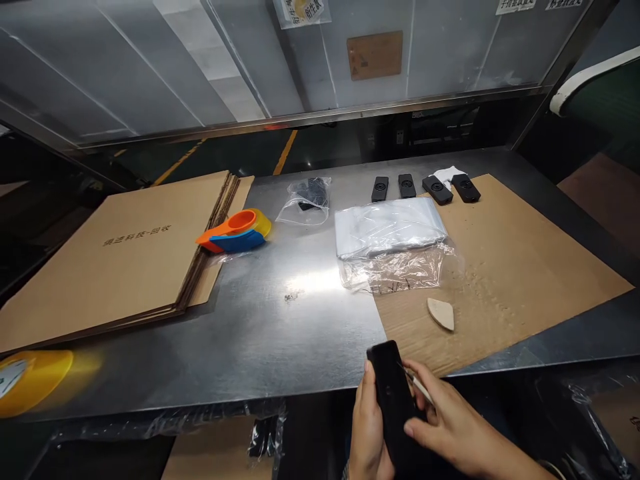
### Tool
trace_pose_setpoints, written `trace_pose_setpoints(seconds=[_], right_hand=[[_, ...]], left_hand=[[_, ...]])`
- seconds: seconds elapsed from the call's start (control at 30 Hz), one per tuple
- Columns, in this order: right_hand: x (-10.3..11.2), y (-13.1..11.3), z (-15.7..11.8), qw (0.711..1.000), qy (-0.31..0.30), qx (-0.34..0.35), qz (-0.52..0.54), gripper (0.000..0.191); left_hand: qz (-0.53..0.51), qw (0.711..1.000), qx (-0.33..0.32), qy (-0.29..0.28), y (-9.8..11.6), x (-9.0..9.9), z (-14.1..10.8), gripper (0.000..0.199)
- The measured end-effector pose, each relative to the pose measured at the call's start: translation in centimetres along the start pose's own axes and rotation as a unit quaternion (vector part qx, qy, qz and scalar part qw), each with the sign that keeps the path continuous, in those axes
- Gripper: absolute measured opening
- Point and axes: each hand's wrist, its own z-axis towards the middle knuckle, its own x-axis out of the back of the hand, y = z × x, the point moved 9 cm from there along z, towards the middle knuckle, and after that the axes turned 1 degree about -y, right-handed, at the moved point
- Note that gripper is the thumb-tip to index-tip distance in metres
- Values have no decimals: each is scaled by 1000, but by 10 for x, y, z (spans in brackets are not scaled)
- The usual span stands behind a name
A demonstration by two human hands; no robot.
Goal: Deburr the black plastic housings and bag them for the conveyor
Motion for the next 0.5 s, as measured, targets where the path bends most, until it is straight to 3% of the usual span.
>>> trace_pose_setpoints(seconds=[0.1,0.17,0.27,0.33,0.5], right_hand=[[-7,6,-7,993,-41,-1,115,77],[-1,8,-8,989,-34,1,141,69],[26,3,-5,998,37,6,50,48],[41,-13,-3,996,75,39,-33,39],[41,-57,10,974,28,128,-186,33]], left_hand=[[-27,996,63,-55,-5,-13,1,56],[-43,991,101,-82,-7,-18,1,57],[-30,988,125,-85,-8,-18,1,56],[13,988,137,-75,-11,-15,1,59],[129,977,159,-63,-25,-5,-2,68]])
